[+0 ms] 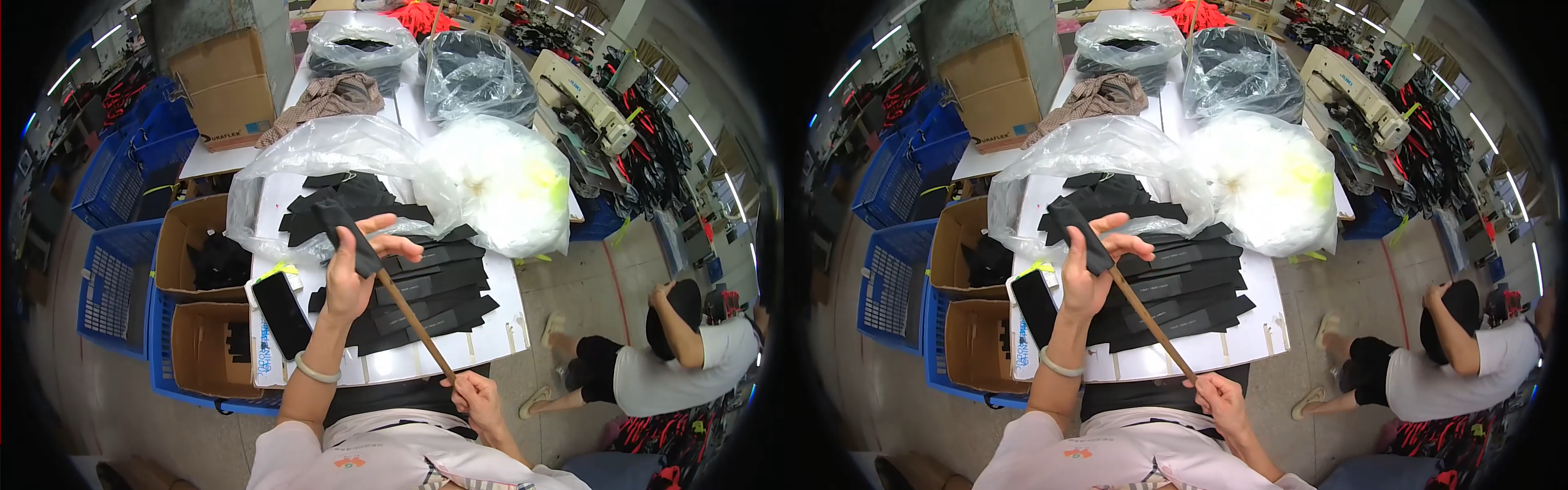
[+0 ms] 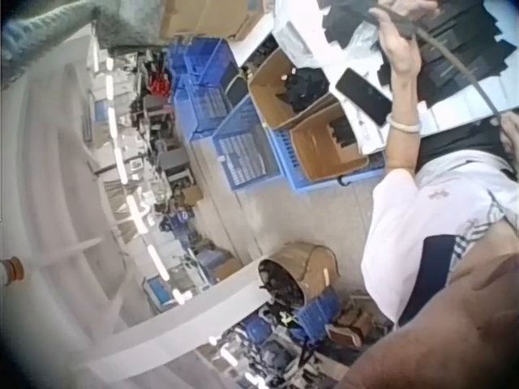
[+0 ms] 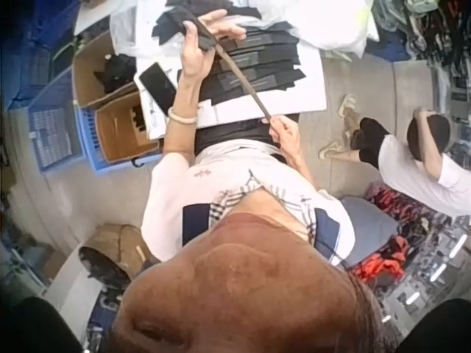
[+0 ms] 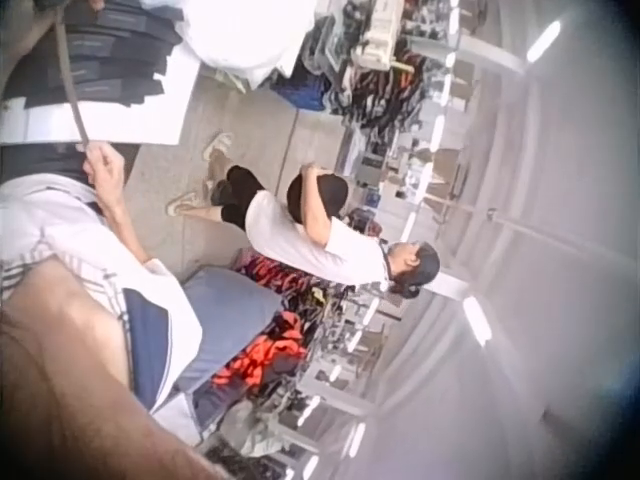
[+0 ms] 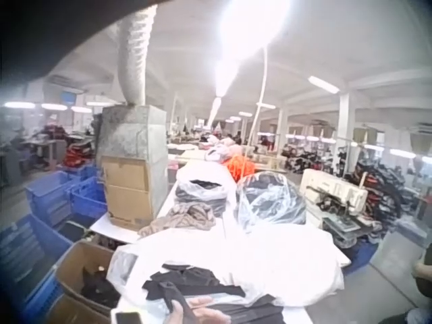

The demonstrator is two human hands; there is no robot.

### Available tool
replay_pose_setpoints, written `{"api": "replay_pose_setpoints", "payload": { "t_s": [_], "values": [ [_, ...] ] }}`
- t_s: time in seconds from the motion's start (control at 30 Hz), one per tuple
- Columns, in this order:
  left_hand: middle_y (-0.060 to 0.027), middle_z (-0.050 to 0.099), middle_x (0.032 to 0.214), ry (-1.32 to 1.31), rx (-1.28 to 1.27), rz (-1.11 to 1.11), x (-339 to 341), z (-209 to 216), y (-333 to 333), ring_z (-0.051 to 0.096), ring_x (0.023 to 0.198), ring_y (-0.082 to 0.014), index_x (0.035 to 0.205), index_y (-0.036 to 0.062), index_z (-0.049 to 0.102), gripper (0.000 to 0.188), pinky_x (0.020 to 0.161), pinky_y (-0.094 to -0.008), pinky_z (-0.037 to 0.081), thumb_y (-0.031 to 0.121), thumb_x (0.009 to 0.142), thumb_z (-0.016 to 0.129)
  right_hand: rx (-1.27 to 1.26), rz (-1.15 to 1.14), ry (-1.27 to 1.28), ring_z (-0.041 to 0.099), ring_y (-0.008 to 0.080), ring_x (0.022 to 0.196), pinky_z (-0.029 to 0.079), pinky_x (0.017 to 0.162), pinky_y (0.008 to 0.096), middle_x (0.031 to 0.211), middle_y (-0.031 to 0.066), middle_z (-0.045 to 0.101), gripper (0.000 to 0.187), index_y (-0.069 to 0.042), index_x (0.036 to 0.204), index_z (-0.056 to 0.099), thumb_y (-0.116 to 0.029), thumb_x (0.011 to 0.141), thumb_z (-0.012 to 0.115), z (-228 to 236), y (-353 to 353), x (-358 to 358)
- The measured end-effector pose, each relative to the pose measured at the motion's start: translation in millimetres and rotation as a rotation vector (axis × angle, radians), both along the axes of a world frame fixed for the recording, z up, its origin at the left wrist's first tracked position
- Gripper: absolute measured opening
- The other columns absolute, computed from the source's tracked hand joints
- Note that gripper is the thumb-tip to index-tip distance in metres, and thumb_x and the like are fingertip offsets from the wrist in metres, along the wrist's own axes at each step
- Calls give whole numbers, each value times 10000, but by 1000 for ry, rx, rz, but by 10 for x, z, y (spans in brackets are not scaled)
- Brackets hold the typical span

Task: Using a wooden rod to turn black fabric tubes inside out and folding the ends as part of a manufacturing process.

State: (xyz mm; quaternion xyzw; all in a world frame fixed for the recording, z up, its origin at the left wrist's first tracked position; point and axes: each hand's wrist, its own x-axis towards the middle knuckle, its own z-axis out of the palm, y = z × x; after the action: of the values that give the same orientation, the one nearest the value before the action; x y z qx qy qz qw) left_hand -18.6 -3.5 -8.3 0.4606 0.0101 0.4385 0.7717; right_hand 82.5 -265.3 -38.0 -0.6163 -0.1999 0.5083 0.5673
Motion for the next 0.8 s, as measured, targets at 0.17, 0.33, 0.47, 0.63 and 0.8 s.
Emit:
{"api": "replay_pose_setpoints", "payload": {
  "t_s": [0.17, 0.33, 0.47, 0.63, 0.8],
  "values": [
    [-183, 655, 997, 149, 191, -248, 220, -128, -428, 574, 1051, -243, 1217, -93, 423, 645, 986, -375, 364, 453, 988, 166, 125, -66, 229, 315, 28, 475, 220, 423, 186, 557, -50, 391, 258, 37, 920, 602, -185, 957, 478, 156, 480, -70],
    [-231, 641, 1002, 221, 89, -151, 247, -142, -264, 570, 1063, -286, 1224, -91, 426, 720, 1012, -391, 326, 496, 971, 97, 24, -2, -95, 347, 32, 480, 246, 427, 190, 562, -46, 423, 242, 14, 902, 625, -205, 930, 528, -84, -25, 319],
    [-247, 634, 1001, 195, -263, -88, 275, -267, -50, 591, 996, -323, 1195, -79, 463, 594, 942, -412, 395, 410, 988, 198, -177, -248, -457, 388, 30, 503, 295, 449, 209, 571, -45, 486, 204, -23, 843, 681, -205, 872, 595, -264, -995, 746],
    [-269, 620, 1000, 203, -571, -417, 584, -398, -411, 604, 859, -347, 1175, -54, 497, 474, 798, -438, 461, 279, 847, 421, -471, -516, -1027, 495, 105, 527, 395, 498, 279, 590, 47, 573, 239, -35, 886, 682, -262, 855, 612, -580, -1262, 1167],
    [-309, 622, 784, 256, -663, -723, 459, -549, -668, 599, 565, -360, 1052, -85, 562, 452, 513, -386, 493, 276, 847, 384, -240, -493, -1314, 624, 261, 709, 485, 639, 368, 803, 106, 649, 188, -80, 885, 693, -242, 819, 626, -1120, -322, 1381]
  ]
}}
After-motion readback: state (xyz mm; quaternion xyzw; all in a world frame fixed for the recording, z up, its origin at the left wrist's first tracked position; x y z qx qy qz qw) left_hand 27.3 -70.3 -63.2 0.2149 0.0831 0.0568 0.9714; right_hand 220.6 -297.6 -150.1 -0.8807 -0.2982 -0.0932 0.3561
